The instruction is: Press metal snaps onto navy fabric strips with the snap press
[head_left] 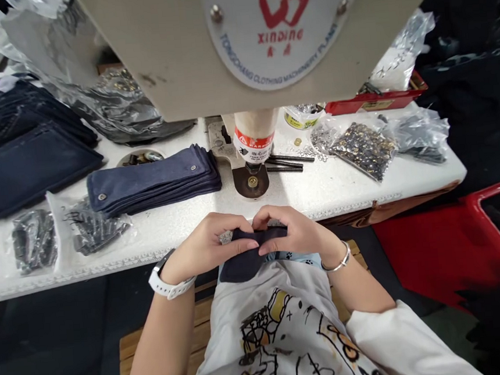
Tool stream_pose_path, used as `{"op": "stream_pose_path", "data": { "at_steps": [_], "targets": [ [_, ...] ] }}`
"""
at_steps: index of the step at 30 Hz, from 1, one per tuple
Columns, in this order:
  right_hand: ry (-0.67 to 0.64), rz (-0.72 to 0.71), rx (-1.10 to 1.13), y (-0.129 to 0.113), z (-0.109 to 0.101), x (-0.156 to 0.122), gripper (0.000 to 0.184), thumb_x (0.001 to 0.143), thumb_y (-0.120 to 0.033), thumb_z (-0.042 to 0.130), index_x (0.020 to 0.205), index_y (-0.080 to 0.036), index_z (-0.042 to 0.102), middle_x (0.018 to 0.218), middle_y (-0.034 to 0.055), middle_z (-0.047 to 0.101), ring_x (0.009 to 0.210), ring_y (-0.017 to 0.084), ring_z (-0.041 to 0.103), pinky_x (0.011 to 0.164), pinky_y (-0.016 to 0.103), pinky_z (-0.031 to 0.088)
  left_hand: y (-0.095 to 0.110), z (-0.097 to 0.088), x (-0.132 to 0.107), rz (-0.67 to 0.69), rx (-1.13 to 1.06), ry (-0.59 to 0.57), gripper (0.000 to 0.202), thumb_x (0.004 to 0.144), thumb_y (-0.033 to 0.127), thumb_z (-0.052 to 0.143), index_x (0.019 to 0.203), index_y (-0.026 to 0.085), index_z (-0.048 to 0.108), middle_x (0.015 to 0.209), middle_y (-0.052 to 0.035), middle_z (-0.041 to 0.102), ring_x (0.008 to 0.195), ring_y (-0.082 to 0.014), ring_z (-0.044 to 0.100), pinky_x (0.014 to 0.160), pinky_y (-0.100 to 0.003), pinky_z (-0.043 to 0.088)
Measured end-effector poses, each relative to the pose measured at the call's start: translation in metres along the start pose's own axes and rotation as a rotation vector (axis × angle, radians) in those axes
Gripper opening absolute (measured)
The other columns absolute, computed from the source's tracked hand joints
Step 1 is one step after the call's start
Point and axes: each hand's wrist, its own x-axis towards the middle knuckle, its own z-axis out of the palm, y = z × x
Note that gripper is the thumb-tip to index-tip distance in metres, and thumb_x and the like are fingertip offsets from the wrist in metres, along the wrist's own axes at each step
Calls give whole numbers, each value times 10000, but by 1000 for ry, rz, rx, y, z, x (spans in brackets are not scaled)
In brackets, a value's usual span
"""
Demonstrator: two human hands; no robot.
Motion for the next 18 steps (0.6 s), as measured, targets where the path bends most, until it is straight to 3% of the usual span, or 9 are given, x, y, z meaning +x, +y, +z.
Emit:
{"op": "stream_pose_path", "data": {
  "at_steps": [3, 7, 9, 11, 13, 15, 18],
  "targets": [
    [77, -100, -58, 4, 0, -2, 217, 752, -330, 661, 865, -191, 538, 899, 32, 574, 850, 139, 533, 799, 306, 448, 2, -1, 6, -27, 28, 41, 193, 801, 349, 577, 717, 178, 612, 635, 22, 597, 578, -87, 512, 569, -200, 405],
    [158, -106, -31, 8, -2, -5, 197, 779, -324, 632, 892, -206, 523, 944, 47, 579, 894, 150, 544, 833, 320, 442, 0, 2, 12, -84, 90, 63, 225, 805, 382, 559, 724, 177, 606, 640, 19, 596, 588, -97, 510, 577, -212, 408],
    [96, -89, -58, 9, -5, -4, 175, 786, -337, 620, 823, -194, 526, 952, 52, 575, 882, 146, 539, 815, 307, 436, -2, 3, 14, -94, 98, 58, 227, 804, 386, 559, 733, 176, 606, 649, 19, 600, 600, -99, 514, 584, -211, 406],
    [1, -56, -83, 11, -10, -3, 228, 798, -349, 601, 696, -177, 490, 812, 21, 550, 755, 118, 512, 706, 264, 424, -4, 4, 16, -96, 98, 43, 223, 805, 380, 559, 733, 173, 597, 646, 24, 588, 599, -94, 504, 584, -207, 396],
    [-91, -1, -79, 12, -16, 0, 339, 819, -355, 567, 588, -173, 399, 603, -41, 402, 579, 76, 393, 556, 223, 346, -7, 2, 18, -105, 90, 3, 241, 797, 382, 567, 691, 166, 566, 595, 39, 530, 565, -83, 461, 555, -202, 369],
    [-158, 42, -72, 12, -23, 3, 400, 841, -360, 528, 551, -173, 326, 536, -67, 240, 510, 57, 267, 483, 217, 249, -10, -2, 21, -113, 51, -73, 280, 783, 389, 578, 631, 162, 516, 541, 54, 432, 530, -74, 391, 515, -201, 327],
    [-189, 94, -102, 9, -31, 11, 423, 837, -396, 517, 545, -168, 313, 537, -65, 225, 508, 50, 244, 470, 218, 211, -15, -9, 26, -139, -60, -174, 299, 775, 390, 574, 608, 162, 474, 539, 60, 342, 517, -68, 318, 476, -201, 273]
  ]
}}
